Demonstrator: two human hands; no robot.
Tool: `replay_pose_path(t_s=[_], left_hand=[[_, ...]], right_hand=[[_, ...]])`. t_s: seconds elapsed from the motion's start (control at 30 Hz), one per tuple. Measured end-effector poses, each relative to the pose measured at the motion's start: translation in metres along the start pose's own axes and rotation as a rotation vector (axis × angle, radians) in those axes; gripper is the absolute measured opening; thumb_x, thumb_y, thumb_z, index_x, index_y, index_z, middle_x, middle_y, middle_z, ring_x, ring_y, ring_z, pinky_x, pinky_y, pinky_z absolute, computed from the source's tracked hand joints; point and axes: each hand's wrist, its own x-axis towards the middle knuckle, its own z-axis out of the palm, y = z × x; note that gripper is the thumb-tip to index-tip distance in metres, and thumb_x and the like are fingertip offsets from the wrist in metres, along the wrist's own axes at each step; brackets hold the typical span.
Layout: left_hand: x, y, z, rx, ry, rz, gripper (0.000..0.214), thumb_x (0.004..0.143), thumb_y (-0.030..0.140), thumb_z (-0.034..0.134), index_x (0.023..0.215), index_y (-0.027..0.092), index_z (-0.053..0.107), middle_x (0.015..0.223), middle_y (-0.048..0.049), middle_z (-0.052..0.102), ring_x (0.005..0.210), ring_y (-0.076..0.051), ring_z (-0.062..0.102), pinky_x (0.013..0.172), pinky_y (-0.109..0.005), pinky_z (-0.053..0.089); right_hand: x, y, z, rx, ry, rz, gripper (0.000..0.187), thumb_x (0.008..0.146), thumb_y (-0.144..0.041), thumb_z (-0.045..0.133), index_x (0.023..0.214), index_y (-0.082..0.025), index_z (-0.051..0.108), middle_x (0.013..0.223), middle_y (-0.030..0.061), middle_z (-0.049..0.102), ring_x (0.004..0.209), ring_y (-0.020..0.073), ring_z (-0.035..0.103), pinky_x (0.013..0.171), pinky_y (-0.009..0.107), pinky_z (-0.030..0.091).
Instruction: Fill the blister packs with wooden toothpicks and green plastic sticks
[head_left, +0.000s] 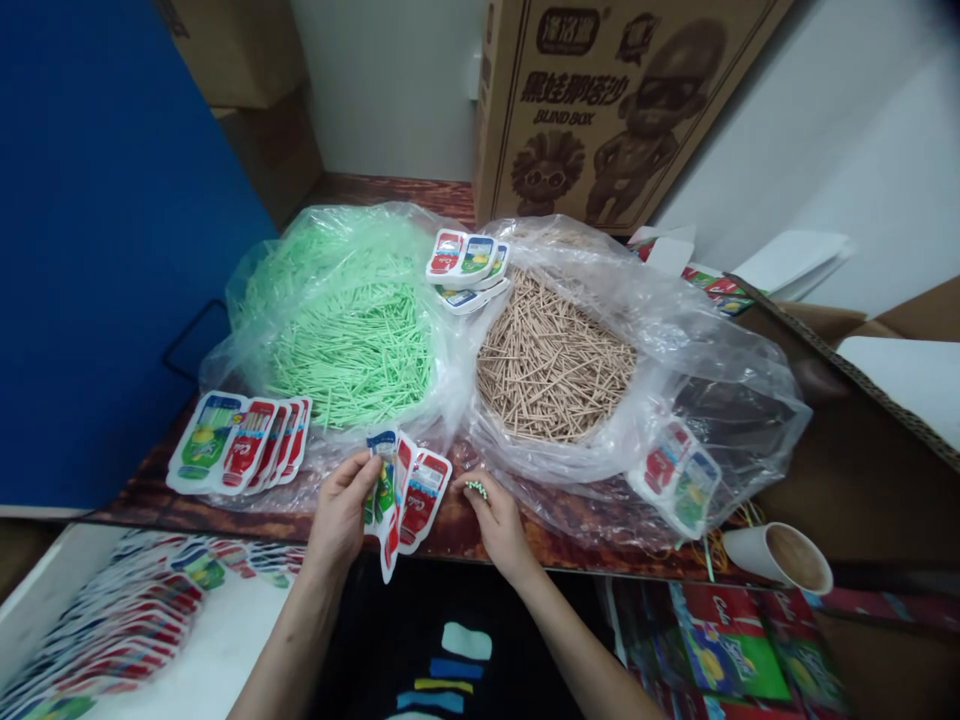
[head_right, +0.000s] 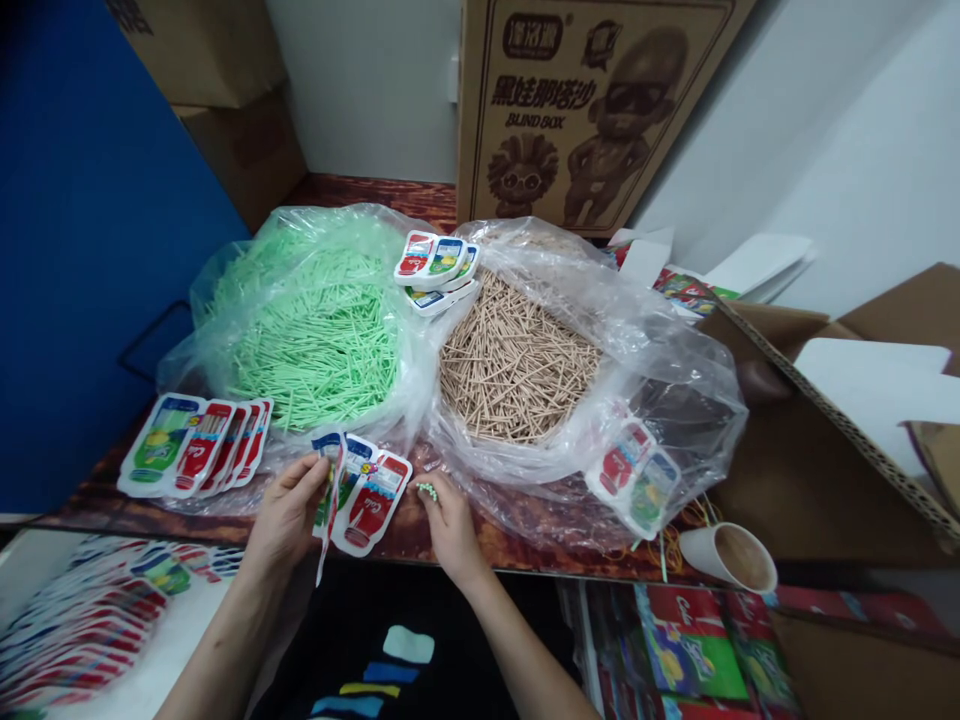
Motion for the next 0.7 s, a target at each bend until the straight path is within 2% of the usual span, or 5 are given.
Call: replay_pose_path(t_s=[0.17,0.3,0.4,0.57,0.7], left_hand=[[-0.004,-0.005,-0.011,0.169,-0.045,0.019,0.035,0.055,0.039,0.085,0.077,0.016,0.073,0.068,0.0004,0.069,0.059,-0.012,0.059,0.057,-0.021,0.047],[-0.015,-0.010,-0.009,0.353,-0.151,0.077,0.024,0.064,0.038,0.080,0.074,0.017,0.074,0.075,-0.0021,0.068,0.068,-0.016,0.059,0.062,-0.024,0.046],[-0.018,-0.012,-0.008,0.437,-0.248,0.119,0.018,0.068,0.036,0.076,0.068,0.018,0.073,0.077,-0.0021,0.066,0.074,-0.016,0.058,0.066,-0.023,0.046],[-0.016,-0.011,-0.011,0.358,-0.232,0.052,0.022,0.065,0.039,0.078,0.068,0.018,0.072,0.072,-0.0013,0.065,0.068,-0.016,0.056,0.065,-0.024,0.045],[-0.020,-0.002,-0.011,0.272,-0.203,-0.034,0.030,0.061,0.044,0.080,0.070,0.016,0.073,0.068,-0.0016,0.065,0.063,-0.015,0.055,0.061,-0.024,0.044]], right_hand=[[0.000,-0.001,0.001,-0.016,0.008,0.013,0.021,0.095,-0.030,0.045,0.088,-0.020,0.062,0.087,0.0041,0.065,0.083,0.0188,0.061,0.077,0.029,0.045],[0.001,-0.003,-0.001,0.006,0.007,0.028,0.019,0.094,-0.029,0.045,0.090,-0.021,0.062,0.087,0.0045,0.066,0.084,0.0199,0.061,0.078,0.031,0.045],[0.017,-0.017,-0.003,0.022,-0.065,0.050,0.018,0.093,-0.027,0.043,0.095,-0.021,0.060,0.081,0.0031,0.065,0.076,0.0191,0.061,0.071,0.030,0.046],[0.095,-0.061,0.011,-0.181,-0.171,-0.044,0.019,0.090,-0.020,0.042,0.106,-0.022,0.053,0.073,-0.0010,0.063,0.067,0.0166,0.059,0.065,0.026,0.042],[0.168,-0.087,0.039,-0.436,-0.177,-0.182,0.014,0.084,-0.012,0.042,0.085,-0.022,0.051,0.069,-0.0007,0.062,0.065,0.0160,0.057,0.062,0.024,0.035]])
